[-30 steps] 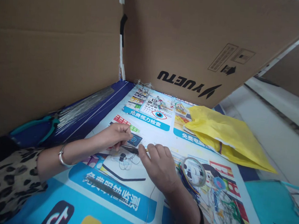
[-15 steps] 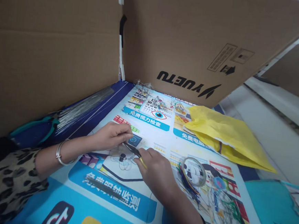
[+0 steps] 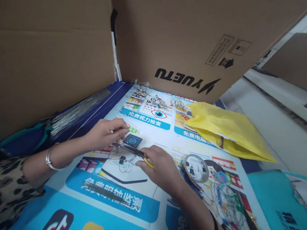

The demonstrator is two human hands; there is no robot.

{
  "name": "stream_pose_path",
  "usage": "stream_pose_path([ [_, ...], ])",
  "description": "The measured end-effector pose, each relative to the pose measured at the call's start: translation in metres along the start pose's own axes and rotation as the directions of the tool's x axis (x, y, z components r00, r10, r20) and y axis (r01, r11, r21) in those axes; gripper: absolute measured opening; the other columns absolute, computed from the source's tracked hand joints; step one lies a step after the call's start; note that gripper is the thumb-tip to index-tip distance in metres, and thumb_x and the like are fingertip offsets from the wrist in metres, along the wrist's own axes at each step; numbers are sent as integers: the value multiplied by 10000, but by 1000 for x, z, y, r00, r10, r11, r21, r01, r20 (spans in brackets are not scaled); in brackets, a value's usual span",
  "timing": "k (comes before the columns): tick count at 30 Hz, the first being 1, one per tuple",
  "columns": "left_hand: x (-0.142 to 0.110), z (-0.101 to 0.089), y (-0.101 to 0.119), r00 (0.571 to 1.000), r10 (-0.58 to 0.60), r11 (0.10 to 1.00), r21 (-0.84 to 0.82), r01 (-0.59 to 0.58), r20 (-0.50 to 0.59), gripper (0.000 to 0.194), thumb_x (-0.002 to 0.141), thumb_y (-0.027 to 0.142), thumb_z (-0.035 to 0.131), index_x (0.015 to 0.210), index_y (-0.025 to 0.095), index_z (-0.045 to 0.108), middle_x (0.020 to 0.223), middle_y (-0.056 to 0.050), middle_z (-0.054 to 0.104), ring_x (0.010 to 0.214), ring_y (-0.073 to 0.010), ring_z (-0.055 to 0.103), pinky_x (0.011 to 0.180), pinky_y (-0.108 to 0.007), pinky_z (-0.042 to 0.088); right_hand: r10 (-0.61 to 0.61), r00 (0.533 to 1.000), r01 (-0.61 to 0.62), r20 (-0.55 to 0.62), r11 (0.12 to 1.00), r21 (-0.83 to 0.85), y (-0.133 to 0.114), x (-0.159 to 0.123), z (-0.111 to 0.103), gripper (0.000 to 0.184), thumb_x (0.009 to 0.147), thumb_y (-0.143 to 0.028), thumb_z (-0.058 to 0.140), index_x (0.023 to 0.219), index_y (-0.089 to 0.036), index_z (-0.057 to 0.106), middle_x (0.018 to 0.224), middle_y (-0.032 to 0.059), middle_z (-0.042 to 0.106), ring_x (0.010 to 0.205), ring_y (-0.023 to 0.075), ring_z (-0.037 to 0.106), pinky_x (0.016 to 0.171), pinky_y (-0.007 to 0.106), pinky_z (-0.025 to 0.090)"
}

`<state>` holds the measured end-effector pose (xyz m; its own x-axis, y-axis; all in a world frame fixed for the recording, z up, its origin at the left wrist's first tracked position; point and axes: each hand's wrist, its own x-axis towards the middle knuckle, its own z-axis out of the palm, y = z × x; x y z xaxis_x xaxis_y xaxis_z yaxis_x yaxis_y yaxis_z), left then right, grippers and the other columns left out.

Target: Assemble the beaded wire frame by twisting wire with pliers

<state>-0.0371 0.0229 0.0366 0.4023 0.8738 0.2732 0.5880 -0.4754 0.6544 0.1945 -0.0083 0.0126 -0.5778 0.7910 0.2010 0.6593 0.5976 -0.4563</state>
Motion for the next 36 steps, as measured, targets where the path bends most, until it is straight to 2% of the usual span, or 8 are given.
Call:
stream_pose_path([
  [3,2,-3,-3,994,-103,989,-104,100,-24,166,868,289,444,774,178,524,624,39,599,515,-68,536,556,-161,390,18,984,-21,-179,1000,-19,7,0,3,265,823,-357,564,1039,-204,576,937,63,625,880,181,576,770,319,478],
  [5,2,-1,-4,992,-125,988,-97,124,-3,158,862,292,452,780,180,527,627,38,600,525,-71,540,558,-161,395,19,971,-29,-237,999,-37,10,1,6,255,822,-351,562,1029,-202,570,929,69,618,875,189,568,763,333,482],
  [10,1,10,-6,991,-113,991,-58,118,74,168,859,293,446,753,185,519,634,30,578,574,-86,536,560,-163,386,29,978,-37,-207,999,-37,9,3,10,231,821,-336,560,1011,-206,569,904,65,619,855,190,570,738,328,485],
  [17,1,13,-6,991,-80,991,-96,90,106,173,869,271,436,739,183,511,630,31,583,562,-83,535,542,-161,377,106,987,-111,-122,993,-34,8,2,12,216,825,-337,560,1000,-213,590,871,35,645,802,168,600,704,285,481],
  [23,1,15,-9,986,-72,983,-158,96,148,188,881,288,418,760,181,515,650,35,597,551,-78,557,536,-162,385,64,988,-84,-141,987,-139,14,0,18,219,854,-339,521,1004,-202,602,904,53,663,831,182,618,736,302,492],
  [26,3,13,-12,992,-58,993,-99,69,115,201,881,295,422,777,178,548,684,25,599,606,-84,557,575,-166,390,12,984,-51,-180,976,-212,22,-2,22,246,866,-357,502,1024,-196,599,898,61,657,843,183,610,746,300,487],
  [30,4,11,-22,1000,-29,999,-33,29,9,202,880,279,421,818,167,577,712,18,594,642,-89,533,618,-181,388,-79,971,-2,-224,940,-341,30,-3,24,273,882,-375,472,1031,-182,597,909,77,644,856,185,593,746,289,468],
  [36,4,13,-47,994,2,999,32,1,-106,187,866,269,455,867,169,613,783,1,623,701,-114,547,654,-214,405,-119,983,29,-140,852,-523,32,-2,21,258,896,-378,446,1001,-194,594,863,67,623,831,183,553,682,265,413],
])
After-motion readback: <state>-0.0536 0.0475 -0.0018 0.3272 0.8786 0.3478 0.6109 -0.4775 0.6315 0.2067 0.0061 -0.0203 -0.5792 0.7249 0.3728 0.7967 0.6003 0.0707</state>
